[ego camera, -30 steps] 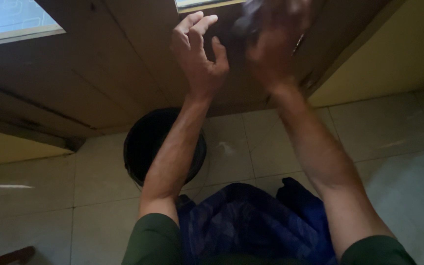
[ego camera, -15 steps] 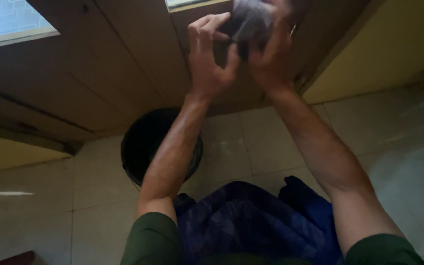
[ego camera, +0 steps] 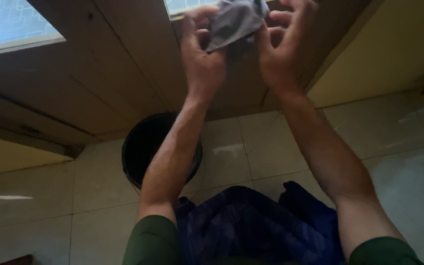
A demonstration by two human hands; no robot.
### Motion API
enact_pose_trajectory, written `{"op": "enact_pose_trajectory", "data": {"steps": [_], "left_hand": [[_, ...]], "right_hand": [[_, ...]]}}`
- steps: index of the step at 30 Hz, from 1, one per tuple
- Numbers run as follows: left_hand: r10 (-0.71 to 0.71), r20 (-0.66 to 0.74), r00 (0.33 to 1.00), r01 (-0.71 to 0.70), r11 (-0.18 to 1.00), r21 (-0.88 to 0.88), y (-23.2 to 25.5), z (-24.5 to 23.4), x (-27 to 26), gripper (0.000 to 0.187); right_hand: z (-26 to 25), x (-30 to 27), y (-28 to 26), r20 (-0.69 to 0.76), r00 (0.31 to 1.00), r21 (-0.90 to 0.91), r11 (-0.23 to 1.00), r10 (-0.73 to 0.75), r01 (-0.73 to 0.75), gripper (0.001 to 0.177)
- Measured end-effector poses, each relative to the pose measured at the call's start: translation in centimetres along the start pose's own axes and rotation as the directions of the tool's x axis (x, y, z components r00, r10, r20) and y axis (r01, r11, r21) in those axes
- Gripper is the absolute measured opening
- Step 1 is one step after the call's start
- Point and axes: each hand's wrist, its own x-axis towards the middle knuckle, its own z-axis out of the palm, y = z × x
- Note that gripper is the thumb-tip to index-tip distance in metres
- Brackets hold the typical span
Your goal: The person cleans a wooden door and its glass panes by wiping them with a cloth.
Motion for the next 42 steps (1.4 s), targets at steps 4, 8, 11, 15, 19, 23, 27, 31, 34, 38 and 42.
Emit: {"op": "enact_pose_trajectory", "data": {"steps": [4,8,11,15,19,23,27,31,34,38,42], "left_hand": [[-0.089,-0.065,0.994,0.075,0.979,-0.187,0.9,-0.2,0.6,0.031],[-0.104,0.137,0.985,0.136,0.959,-0.250,1.9,0.3,0.9,0.035],[-0.110,0.271,0.956,0.163,0.970,-0.182,3.3,0.2,0.3,0.035],[0.080,0.085,0.993,-0.107,0.919,0.379,3.2,-0.3,0.8,0.045],[0.250,-0.057,0.967,-0.145,0.717,0.682,1.5,-2.2,0.7,0.063],[0.319,-0.069,0.945,-0.173,0.669,0.723,-0.1,-4.0,0.6,0.080],[0.254,-0.054,0.966,-0.126,0.639,0.759,-1.5,-4.6,0.4,0.097],[0.182,-0.036,0.983,-0.084,0.611,0.787,-2.0,-4.9,0.1,0.099],[0.227,-0.021,0.974,-0.123,0.602,0.789,-2.2,-5.1,0.6,0.098],[0.190,-0.008,0.982,-0.114,0.619,0.777,-1.7,-5.7,0.6,0.095],[0.200,0.017,0.980,-0.137,0.604,0.785,-1.3,-5.8,0.7,0.096]], "right_hand": [[-0.7,-1.1,-2.9,0.002,0.999,-0.084,0.996,-0.040,0.040,0.046],[0.6,-0.8,-2.9,0.164,0.917,-0.261,0.881,-0.362,0.395,0.067],[0.7,-0.3,-1.2,0.069,0.960,-0.306,0.910,-0.271,0.279,0.062],[-1.2,0.5,1.7,-0.146,0.988,-0.372,0.928,-0.050,-0.007,0.058],[-1.4,1.9,6.3,-0.216,0.968,-0.518,0.855,-0.126,-0.005,0.047],[1.8,1.2,8.4,0.016,0.991,-0.505,0.854,-0.133,0.123,0.065],[3.9,-0.7,5.8,0.308,0.933,-0.630,0.695,-0.185,0.346,0.076],[4.4,-1.3,4.5,0.316,0.921,-0.662,0.643,-0.227,0.385,0.069],[3.5,-0.8,5.5,0.304,0.947,-0.662,0.693,-0.098,0.285,0.078],[2.4,0.8,6.4,0.157,0.986,-0.726,0.671,-0.055,0.153,0.072],[2.7,5.6,5.9,0.125,0.990,-0.646,0.753,-0.060,0.128,0.070]]}}
